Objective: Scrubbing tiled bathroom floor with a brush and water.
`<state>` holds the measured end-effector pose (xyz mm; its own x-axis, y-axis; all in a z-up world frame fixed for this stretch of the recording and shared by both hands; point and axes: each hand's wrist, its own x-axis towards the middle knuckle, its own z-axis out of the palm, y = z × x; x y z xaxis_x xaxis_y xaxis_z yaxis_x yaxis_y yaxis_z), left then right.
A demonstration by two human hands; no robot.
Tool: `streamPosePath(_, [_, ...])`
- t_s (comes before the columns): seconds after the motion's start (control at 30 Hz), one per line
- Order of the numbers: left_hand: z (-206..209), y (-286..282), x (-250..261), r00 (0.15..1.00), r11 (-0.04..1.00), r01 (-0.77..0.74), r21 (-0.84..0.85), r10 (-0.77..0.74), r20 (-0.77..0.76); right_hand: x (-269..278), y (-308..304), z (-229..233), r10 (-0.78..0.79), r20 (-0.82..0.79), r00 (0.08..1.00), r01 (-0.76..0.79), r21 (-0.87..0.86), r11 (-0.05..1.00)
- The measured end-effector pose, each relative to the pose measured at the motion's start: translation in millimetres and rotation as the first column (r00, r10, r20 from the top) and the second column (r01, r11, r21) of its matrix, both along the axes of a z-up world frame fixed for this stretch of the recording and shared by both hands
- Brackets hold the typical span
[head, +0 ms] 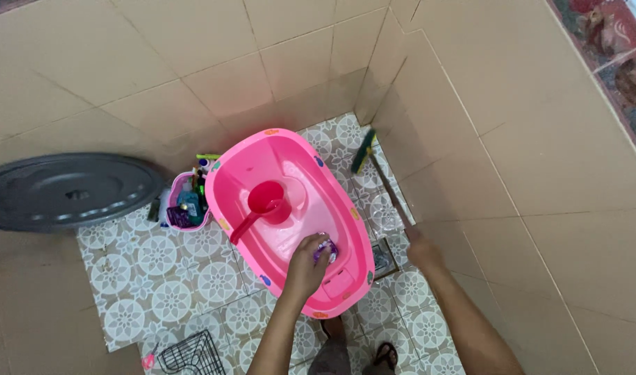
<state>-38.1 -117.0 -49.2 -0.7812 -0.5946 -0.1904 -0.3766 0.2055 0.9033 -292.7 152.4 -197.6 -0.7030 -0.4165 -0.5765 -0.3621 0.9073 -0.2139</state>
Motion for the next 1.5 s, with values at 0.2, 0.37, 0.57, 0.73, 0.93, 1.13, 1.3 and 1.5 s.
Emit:
streamPosePath(0.2, [5,12,21,0.999,0.998,-0.032,-0.055,0.032,0.008,2,-7,24,-0.001,-0.036,0.999,-0.001,-0.055,0.998])
streamPosePath(0.37, [19,37,27,0.999,1.000,-0.029,-0.007,0.029,0.025,80,109,84,0.034,0.081,0.996,-0.038,0.048,0.998])
streamPosePath(0.57, [18,81,29,1.000,1.000,-0.013,-0.026,0.014,0.021,93,133,81,0.001,0.111,0.994,-0.025,0.213,0.977])
streamPosePath(0.73, [14,133,34,1.000,0.992,-0.020,-0.127,0.020,-0.001,72,104,61,0.025,-0.014,1.000,-0.024,0.055,0.998])
streamPosePath(0.93, [22,197,53,0.999,0.995,-0.008,-0.095,0.012,0.034,155,233,34,-0.022,0.026,0.999,0.019,0.091,0.996])
streamPosePath(1.13, [30,246,70,1.000,1.000,-0.013,-0.019,0.014,0.019,182,247,78,0.076,0.210,0.975,-0.121,0.210,0.970])
streamPosePath(1.3, [25,268,83,1.000,0.992,0.017,-0.122,-0.017,0.003,157,193,72,0.034,0.106,0.994,-0.034,0.006,0.999])
streamPosePath(1.5, [39,261,104,0.999,0.998,0.031,-0.047,-0.030,0.027,239,254,96,-0.035,0.278,0.960,-0.005,0.140,0.990])
